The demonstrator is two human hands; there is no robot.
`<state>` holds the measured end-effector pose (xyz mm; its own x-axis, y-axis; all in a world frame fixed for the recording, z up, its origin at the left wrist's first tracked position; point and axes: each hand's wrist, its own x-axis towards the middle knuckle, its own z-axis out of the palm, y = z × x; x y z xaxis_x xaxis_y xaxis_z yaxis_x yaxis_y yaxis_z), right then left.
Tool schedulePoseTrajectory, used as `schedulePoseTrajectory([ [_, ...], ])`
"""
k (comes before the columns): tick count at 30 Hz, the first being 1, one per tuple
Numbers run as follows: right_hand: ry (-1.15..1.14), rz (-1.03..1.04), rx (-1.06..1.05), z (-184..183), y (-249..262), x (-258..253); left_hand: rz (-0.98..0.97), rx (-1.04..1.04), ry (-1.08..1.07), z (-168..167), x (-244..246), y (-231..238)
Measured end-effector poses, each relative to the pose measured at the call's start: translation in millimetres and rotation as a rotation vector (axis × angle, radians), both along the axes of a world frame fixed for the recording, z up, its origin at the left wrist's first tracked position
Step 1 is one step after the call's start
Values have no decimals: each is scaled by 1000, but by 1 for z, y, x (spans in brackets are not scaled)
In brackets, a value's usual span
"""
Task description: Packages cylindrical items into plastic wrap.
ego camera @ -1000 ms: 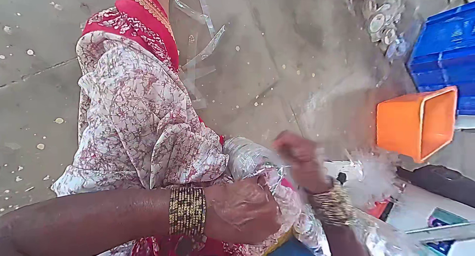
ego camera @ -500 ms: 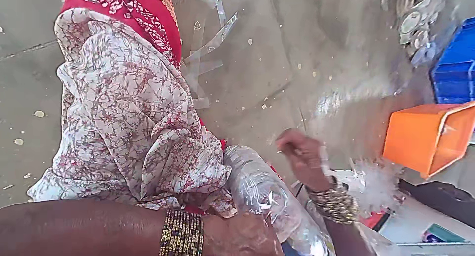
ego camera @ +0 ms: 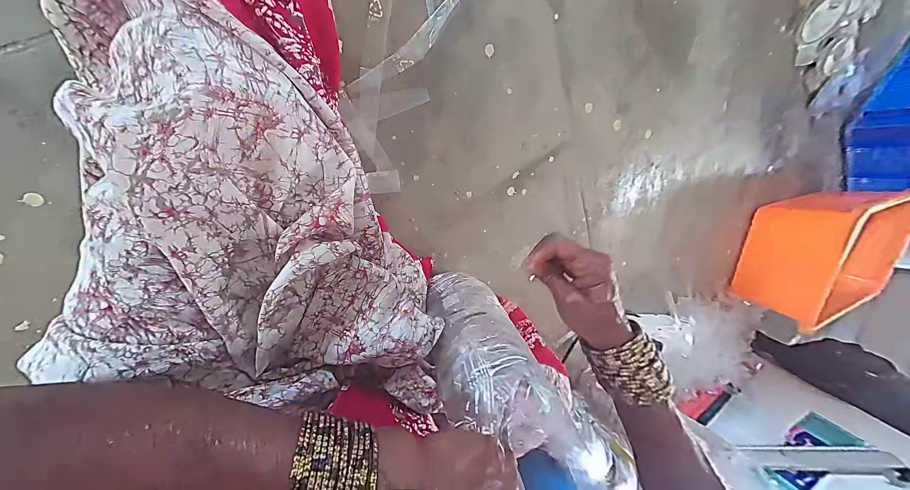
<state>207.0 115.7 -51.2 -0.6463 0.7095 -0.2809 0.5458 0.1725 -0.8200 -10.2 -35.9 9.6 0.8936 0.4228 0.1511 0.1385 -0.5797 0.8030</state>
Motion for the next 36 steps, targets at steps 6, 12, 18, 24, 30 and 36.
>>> schedulePoseTrajectory([
  [6,-127,173,-99,-10,-8,-12,111,90,-78,-11,3,-12],
  [12,-303,283,-74,-10,-12,-21,69,64,-94,-14,15,-15],
  [18,-199,83,-10,-15,-2,-11,221,-113,-344,-39,51,-42],
  [24,-168,101,64,-9,8,-16,295,-174,-468,-55,77,-64],
  [30,-538,418,-136,-8,5,-41,-8,-156,-138,-16,13,-9],
  [36,-625,376,-158,-22,2,-44,37,-147,-185,-25,49,-31],
])
